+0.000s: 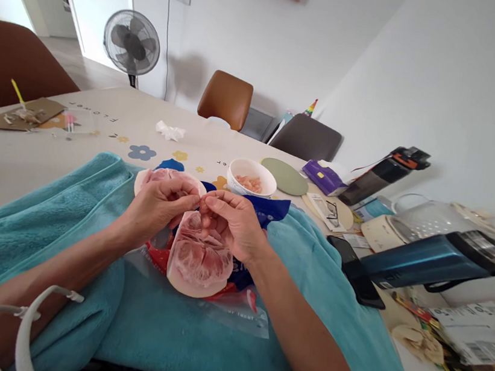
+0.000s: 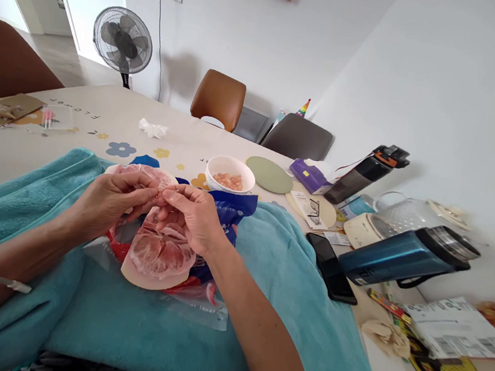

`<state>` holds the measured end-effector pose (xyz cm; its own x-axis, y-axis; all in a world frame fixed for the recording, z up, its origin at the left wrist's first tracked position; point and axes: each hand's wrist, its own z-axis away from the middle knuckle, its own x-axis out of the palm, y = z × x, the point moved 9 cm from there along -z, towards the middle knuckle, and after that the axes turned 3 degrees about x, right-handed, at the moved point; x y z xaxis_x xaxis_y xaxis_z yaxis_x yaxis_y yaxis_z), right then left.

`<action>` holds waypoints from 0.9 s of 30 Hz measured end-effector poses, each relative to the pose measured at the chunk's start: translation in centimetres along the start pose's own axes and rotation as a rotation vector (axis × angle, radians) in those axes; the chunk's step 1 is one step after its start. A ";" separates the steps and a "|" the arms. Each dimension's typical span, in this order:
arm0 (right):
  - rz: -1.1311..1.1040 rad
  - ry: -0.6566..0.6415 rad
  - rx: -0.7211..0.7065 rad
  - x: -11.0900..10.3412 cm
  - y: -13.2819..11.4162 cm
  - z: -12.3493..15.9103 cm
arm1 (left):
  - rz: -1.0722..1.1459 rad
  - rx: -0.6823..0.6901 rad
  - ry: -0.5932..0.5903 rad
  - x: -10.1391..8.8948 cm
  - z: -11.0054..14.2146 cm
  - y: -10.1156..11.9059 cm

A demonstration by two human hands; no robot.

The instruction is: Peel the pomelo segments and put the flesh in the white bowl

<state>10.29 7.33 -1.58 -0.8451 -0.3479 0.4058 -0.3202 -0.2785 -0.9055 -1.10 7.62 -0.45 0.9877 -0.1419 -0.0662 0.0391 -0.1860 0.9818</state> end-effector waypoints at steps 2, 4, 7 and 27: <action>-0.064 -0.025 0.021 0.0 0.4 -0.2 | -0.025 -0.003 0.013 -0.1 0.0 0.0; -0.090 -0.036 0.033 -0.1 0.5 -0.4 | -0.043 0.002 0.017 -0.1 0.0 0.1; -0.108 -0.045 0.042 -0.1 0.5 -0.3 | -0.059 -0.001 0.032 -0.2 0.0 0.3; 1.209 0.614 -0.394 -9.5 -15.1 -1.8 | -0.112 -0.192 -0.058 0.2 -0.2 -2.7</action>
<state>22.33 16.43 7.99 -0.6969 0.2793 -0.6605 0.7155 0.2075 -0.6671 -0.93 8.29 -3.08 0.9654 -0.1871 -0.1815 0.1818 -0.0159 0.9832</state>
